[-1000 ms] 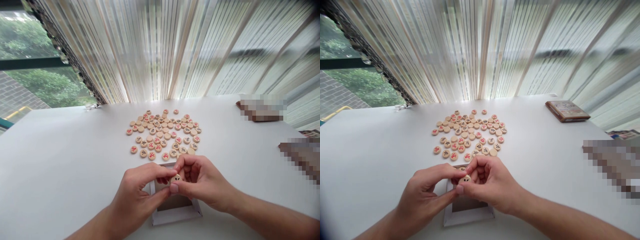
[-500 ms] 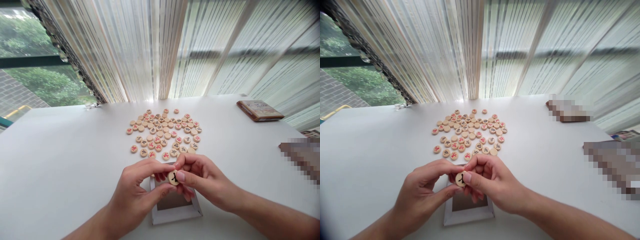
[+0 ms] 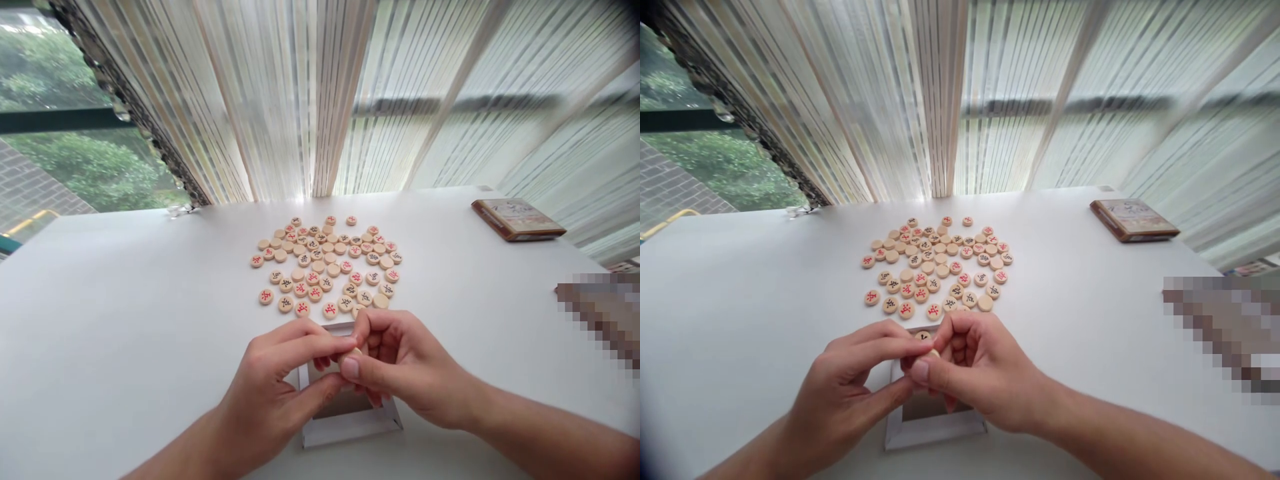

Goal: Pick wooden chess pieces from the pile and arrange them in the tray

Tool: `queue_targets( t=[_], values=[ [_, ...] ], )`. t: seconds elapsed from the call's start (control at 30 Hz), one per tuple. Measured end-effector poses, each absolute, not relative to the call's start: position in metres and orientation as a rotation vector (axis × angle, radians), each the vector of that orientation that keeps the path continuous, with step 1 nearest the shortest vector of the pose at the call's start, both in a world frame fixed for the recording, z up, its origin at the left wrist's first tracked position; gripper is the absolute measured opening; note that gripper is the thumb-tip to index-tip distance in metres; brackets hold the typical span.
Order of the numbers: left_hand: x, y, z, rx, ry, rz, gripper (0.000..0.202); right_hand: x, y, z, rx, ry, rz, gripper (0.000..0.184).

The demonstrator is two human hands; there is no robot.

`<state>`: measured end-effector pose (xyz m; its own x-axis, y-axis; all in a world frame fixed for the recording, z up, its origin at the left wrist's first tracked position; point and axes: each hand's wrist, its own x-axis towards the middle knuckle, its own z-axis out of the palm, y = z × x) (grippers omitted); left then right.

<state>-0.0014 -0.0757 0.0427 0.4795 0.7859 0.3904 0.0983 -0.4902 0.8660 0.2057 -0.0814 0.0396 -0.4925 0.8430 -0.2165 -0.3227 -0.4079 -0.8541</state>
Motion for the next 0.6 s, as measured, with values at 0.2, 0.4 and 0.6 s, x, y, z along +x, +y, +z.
queue_targets(
  t=[0.2, 0.4, 0.6],
  values=[
    [-0.0003, -0.0752, 0.0442, 1.892, 0.731, 1.095, 0.029, 0.2052, -0.0816, 0.0452, -0.835, -1.022, 1.959, 0.038],
    [0.0005, -0.0735, 0.0461, 1.871, 0.734, 1.118, 0.032, 0.2062, -0.0824, 0.0454, -0.81, -1.028, 1.958, 0.034],
    [-0.0002, -0.0732, 0.0457, 1.867, 0.732, 1.123, 0.029, 0.2088, -0.0818, 0.0431, -0.795, -1.07, 1.947, 0.033]
  ],
)
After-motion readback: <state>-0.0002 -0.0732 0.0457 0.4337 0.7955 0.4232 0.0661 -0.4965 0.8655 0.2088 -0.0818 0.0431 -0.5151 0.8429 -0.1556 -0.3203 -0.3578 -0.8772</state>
